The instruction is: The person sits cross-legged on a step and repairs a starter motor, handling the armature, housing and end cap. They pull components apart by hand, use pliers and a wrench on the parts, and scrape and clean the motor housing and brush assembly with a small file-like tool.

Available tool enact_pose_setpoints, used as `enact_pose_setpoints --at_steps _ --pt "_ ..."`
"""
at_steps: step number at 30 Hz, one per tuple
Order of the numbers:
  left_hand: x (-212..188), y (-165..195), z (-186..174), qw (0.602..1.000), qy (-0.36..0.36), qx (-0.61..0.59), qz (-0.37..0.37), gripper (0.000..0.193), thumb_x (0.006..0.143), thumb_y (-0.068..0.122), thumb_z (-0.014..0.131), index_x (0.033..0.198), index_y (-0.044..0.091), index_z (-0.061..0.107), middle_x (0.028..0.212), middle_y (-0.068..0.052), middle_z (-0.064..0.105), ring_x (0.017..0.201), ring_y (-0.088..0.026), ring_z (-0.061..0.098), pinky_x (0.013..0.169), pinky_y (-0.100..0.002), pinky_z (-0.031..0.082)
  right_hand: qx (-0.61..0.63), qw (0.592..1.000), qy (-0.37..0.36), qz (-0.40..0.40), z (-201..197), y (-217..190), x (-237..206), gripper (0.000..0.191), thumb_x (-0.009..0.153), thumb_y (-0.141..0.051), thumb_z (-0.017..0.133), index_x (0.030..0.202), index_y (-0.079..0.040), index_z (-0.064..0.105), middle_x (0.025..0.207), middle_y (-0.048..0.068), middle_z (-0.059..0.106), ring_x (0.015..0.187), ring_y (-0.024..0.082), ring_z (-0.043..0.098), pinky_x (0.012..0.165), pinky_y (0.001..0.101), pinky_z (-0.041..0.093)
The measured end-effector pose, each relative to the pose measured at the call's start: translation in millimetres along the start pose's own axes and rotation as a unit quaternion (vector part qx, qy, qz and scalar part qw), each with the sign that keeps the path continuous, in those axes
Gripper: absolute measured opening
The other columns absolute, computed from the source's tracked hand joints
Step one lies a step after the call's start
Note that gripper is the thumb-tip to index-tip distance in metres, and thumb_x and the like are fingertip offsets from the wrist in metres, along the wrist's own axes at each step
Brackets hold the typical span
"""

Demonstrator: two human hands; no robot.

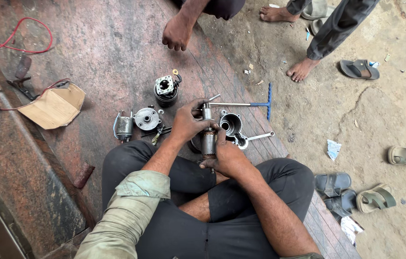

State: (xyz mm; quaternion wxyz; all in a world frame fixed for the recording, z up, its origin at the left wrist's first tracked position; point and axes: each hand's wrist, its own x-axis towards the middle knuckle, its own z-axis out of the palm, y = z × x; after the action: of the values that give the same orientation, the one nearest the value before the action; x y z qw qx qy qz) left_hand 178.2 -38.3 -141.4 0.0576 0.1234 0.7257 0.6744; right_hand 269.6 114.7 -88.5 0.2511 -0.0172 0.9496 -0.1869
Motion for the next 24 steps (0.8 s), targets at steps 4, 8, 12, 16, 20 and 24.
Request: enact_pose_setpoints --at_steps 4,8,12,16,20,24 --pt "-1 -3 -5 1.0 -0.005 0.004 -0.023 0.08 0.063 0.024 0.098 0.133 0.004 0.065 0.115 -0.011 0.076 0.103 -0.017 0.075 0.086 -0.033 0.062 -0.006 1.0 -0.01 0.002 4 -2 2 0.133 0.065 -0.042 0.094 0.151 0.008 0.006 0.099 0.031 0.071 0.097 0.044 0.072 0.081 0.0467 0.059" --pt "-4 -4 -8 1.0 -0.022 -0.009 0.006 0.088 0.06 0.022 0.099 0.137 0.003 0.059 0.12 -0.013 0.074 0.104 -0.018 0.073 0.086 -0.034 0.061 -0.019 1.0 0.0 -0.012 11 -1 6 0.137 0.064 -0.044 0.095 0.148 0.015 0.005 0.1 0.032 0.069 0.097 0.043 0.072 0.08 0.0456 0.06" --pt "-6 -6 -11 0.999 -0.036 -0.03 -0.005 0.094 0.059 0.018 0.098 0.142 0.003 0.056 0.125 -0.013 0.072 0.107 -0.017 0.073 0.089 -0.034 0.061 -0.02 1.0 0.003 -0.011 20 1 8 0.137 0.064 -0.044 0.095 0.148 0.014 0.005 0.1 0.033 0.068 0.097 0.043 0.072 0.08 0.0458 0.06" --pt "-7 -10 -13 0.992 -0.049 -0.111 -0.019 0.101 0.059 0.012 0.098 0.147 0.003 0.05 0.135 -0.017 0.067 0.114 -0.02 0.071 0.095 -0.034 0.06 -0.017 0.999 0.015 -0.028 28 3 8 0.136 0.064 -0.043 0.096 0.149 0.013 0.005 0.1 0.035 0.068 0.097 0.045 0.071 0.08 0.0471 0.059" --pt "-9 -15 -16 0.99 -0.043 -0.129 -0.034 0.107 0.058 0.011 0.098 0.151 0.003 0.044 0.139 -0.02 0.062 0.118 -0.022 0.068 0.097 -0.035 0.06 -0.006 1.0 0.006 -0.012 37 3 9 0.133 0.065 -0.038 0.095 0.151 0.009 0.005 0.099 0.033 0.069 0.097 0.045 0.072 0.08 0.0472 0.059" --pt "-13 -19 -16 0.981 -0.057 -0.184 -0.017 0.106 0.063 0.011 0.097 0.153 0.002 0.04 0.139 -0.019 0.061 0.124 -0.021 0.066 0.101 -0.035 0.059 0.009 0.999 0.026 -0.027 46 6 7 0.13 0.064 -0.033 0.096 0.15 0.008 0.007 0.1 0.033 0.069 0.097 0.047 0.071 0.08 0.0487 0.058"
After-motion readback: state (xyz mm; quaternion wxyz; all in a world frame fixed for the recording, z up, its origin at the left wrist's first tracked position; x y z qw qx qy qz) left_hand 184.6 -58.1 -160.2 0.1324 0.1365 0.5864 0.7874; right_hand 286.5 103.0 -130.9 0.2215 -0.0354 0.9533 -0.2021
